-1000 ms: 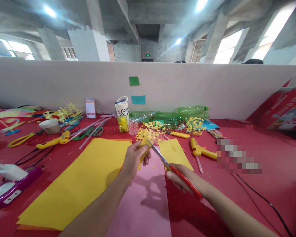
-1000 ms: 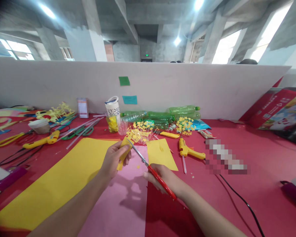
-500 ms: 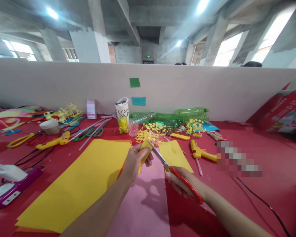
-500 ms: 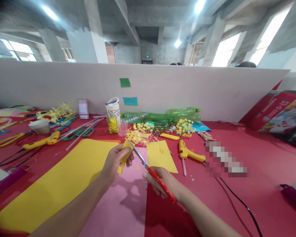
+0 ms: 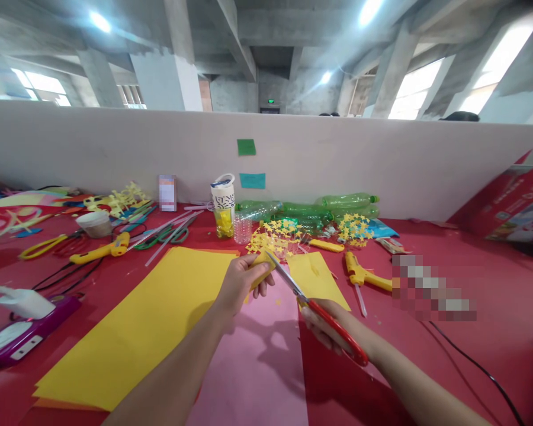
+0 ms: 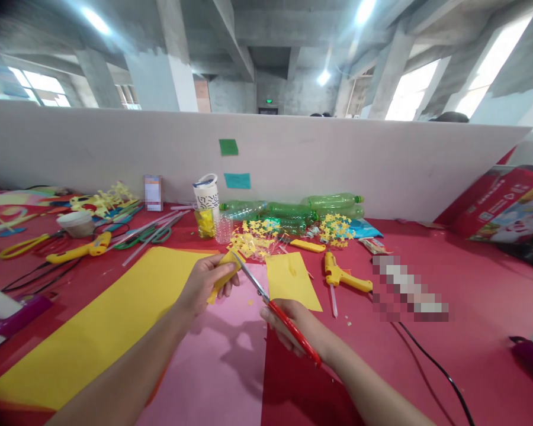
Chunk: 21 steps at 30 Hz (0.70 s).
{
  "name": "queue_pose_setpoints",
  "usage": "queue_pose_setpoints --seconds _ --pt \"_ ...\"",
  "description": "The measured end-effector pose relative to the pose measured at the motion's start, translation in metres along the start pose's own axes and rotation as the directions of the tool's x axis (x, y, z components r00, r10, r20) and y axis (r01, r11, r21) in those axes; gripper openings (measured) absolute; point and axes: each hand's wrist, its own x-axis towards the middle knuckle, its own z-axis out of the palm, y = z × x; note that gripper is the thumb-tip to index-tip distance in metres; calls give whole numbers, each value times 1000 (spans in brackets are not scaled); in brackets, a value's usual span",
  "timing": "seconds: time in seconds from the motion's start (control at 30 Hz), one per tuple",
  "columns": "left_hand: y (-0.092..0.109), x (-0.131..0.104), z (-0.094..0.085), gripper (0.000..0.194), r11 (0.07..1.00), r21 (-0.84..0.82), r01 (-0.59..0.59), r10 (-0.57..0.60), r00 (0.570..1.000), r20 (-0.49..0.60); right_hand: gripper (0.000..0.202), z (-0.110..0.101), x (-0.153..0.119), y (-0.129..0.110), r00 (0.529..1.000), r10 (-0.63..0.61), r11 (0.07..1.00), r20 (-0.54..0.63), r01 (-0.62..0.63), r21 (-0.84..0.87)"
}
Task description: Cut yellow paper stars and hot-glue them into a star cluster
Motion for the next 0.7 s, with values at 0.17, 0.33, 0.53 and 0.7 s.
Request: queue_pose_setpoints --seconds 0.17,0.33,0.53,0.7 --pt "-1 0 1 19 998 -52 26 -27 999 -19 43 2 1 1 1000 -4 1000 -7 5 15" --pt "-1 2 1 19 998 -55 37 -38 999 -9 44 1 2 2 1000 -1 1000 -10 1 -4" --pt "-1 4 -5 19 998 -33 57 -56 998 31 44 0 4 3 1000 -1 1000 -2 1 4" --pt "-1 4 -6 19 998 -31 57 -56 998 42 43 0 5 4 1000 -4 1000 -3 4 5"
